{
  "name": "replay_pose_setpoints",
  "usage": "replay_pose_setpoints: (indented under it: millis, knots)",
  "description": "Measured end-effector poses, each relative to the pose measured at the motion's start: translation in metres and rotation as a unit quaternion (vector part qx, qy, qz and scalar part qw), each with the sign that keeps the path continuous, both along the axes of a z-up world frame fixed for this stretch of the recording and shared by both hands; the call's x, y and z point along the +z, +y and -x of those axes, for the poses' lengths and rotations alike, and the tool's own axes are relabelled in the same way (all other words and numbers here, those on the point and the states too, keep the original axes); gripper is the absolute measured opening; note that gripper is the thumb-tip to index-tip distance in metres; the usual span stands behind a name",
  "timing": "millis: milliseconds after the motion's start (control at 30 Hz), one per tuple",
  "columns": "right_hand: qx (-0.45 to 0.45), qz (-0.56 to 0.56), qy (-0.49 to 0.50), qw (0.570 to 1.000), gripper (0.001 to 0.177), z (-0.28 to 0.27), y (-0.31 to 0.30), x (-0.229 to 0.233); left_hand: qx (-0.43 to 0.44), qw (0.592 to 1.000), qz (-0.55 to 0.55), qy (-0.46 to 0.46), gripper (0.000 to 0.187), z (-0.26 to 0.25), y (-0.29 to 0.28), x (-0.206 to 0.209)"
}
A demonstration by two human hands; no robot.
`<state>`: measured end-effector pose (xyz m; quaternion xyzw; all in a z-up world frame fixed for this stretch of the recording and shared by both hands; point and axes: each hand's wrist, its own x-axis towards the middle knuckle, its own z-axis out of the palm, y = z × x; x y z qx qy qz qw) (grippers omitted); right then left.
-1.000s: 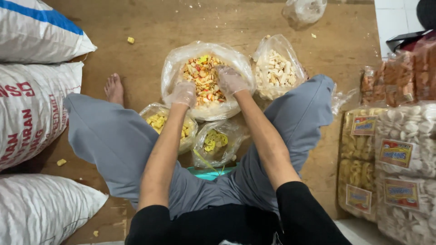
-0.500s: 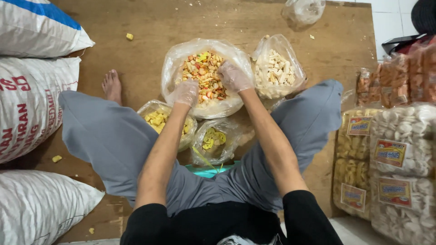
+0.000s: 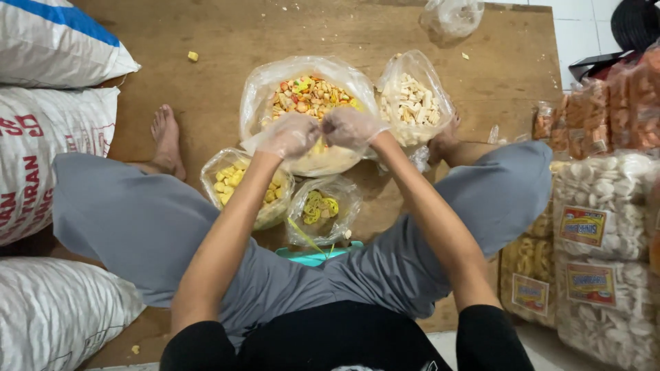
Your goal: Mixing and sorting various snack items by hand into plastic bags
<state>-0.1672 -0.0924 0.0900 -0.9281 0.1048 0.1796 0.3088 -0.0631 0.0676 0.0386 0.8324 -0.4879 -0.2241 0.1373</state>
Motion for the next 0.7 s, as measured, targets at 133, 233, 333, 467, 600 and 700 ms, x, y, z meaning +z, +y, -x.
replay_pose_setpoints:
  millis: [133, 233, 333, 467, 600, 700]
  knots:
    - [0.1, 0.023, 0.073, 0.992, 0.025, 0.038, 0.024, 0.038, -0.066, 0.992, -0.089, 0.054, 0.032, 0.052, 0.026, 0.057]
    - [0.167, 0.012, 0.09, 0.982, 0.044, 0.06, 0.029, 0.021, -0.116, 0.982, -0.13, 0.079, 0.041, 0.081, 0.034, 0.042]
    - [0.192, -0.025, 0.072, 0.978, 0.051, 0.085, 0.023, -0.025, -0.191, 0.968, -0.15, 0.066, 0.043, 0.097, 0.028, 0.022]
    - [0.201, -0.075, 0.08, 0.973, 0.055, 0.095, 0.044, 0.049, -0.262, 0.955, -0.131, 0.043, 0.044, 0.1, 0.033, 0.072]
    - [0.153, -0.032, 0.074, 0.985, 0.044, 0.063, 0.032, 0.033, -0.174, 0.979, -0.075, 0.071, 0.047, 0.063, 0.021, 0.048]
    - [0.078, 0.037, 0.063, 0.994, 0.029, 0.032, 0.01, -0.009, 0.006, 0.992, -0.128, 0.018, 0.039, 0.019, 0.004, 0.002]
